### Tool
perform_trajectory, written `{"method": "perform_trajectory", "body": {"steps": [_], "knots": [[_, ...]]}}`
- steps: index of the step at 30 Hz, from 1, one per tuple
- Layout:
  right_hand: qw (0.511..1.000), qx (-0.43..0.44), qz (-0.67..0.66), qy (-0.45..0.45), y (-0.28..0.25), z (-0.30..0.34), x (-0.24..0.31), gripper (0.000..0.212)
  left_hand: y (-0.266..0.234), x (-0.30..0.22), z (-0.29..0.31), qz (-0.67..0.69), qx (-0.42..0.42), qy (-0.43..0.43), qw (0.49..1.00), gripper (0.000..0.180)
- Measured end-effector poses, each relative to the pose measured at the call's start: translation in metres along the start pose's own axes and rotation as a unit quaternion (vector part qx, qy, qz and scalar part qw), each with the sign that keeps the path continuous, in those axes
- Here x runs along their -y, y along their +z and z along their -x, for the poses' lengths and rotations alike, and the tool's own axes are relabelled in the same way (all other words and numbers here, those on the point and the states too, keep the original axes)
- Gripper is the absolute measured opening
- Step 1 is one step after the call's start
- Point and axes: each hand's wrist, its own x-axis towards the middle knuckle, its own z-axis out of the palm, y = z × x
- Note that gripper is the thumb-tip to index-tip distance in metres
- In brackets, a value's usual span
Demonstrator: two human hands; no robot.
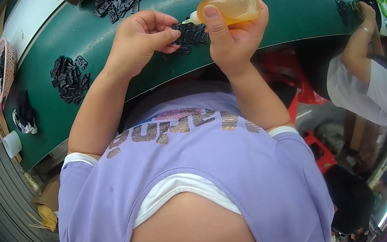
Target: The person applies liquid adhesive from a dispenser bottle onto black plastic parts, wipes them with a cloth, and fits the parts onto a toy car body by hand.
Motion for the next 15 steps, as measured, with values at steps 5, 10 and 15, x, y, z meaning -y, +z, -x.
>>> {"method": "perform_trajectory", "body": {"steps": [5,10,15], "knots": [[1.0,0.024,0.005,0.009,-0.0033,0.0001,-0.0008,0.044,0.0007,-0.0001,-0.0002,-0.008,-0.003,0.005,1.0,0.023],[1.0,0.027,0.012,0.007,-0.0025,0.0,-0.001,0.045,0.0013,-0.0008,0.0003,-0.018,-0.004,0.007,1.0,0.023],[0.999,0.037,0.018,0.002,0.0006,0.0008,0.0007,0.045,0.0016,0.0003,0.0007,-0.031,-0.008,0.011,0.999,0.022]]}}
